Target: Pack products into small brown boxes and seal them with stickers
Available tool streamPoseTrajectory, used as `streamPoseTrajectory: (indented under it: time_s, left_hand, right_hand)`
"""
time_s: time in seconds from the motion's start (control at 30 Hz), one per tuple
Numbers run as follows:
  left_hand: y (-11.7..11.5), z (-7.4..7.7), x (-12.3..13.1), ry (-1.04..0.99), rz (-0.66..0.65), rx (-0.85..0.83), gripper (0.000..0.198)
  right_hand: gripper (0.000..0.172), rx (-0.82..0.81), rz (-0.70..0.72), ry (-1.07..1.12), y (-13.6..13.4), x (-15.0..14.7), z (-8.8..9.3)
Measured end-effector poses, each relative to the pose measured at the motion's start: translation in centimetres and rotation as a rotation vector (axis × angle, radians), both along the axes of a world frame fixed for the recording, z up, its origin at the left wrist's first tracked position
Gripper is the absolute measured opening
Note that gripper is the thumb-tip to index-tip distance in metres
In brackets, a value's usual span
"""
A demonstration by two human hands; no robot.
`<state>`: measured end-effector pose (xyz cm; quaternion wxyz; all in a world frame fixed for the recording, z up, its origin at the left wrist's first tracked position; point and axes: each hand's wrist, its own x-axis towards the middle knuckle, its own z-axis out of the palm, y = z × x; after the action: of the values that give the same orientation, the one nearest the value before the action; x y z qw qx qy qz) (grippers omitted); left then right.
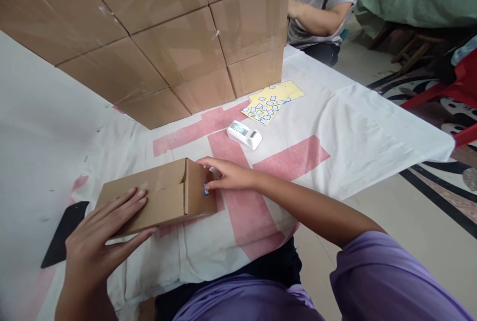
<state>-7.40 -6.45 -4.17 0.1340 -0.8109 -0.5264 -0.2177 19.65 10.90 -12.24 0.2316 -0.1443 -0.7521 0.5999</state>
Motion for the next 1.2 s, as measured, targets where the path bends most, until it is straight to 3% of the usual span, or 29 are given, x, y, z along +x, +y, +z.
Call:
streamPoseTrajectory:
  time_s: [0.43,0.6,0.8,1.2]
  left_hand:
    - [0.05,0.06,0.09,-0.002,0.003,-0.003,0.063]
    - [0.06,0.0,0.1,-0.003,0.004,0.003,0.063]
    - [0.11,0.06,0.19,-0.002,0.008,-0.003,0.064]
    - [0.11,-0.01,0.22,-0.004,0.002,-0.008,0.063]
  right_hand:
    - [0.072,0.028,0.034,0.032,-0.19,0.25,-0.19]
    - [0.069,0.007,0.042,0.019,-0.21,0.3,-0.08]
    - [0.053,0.014,0.0,0.016,-0.11,0.04,-0.19]
    - [0.045,0.046,-0.014,0.049,0.16,-0.11,-0.54]
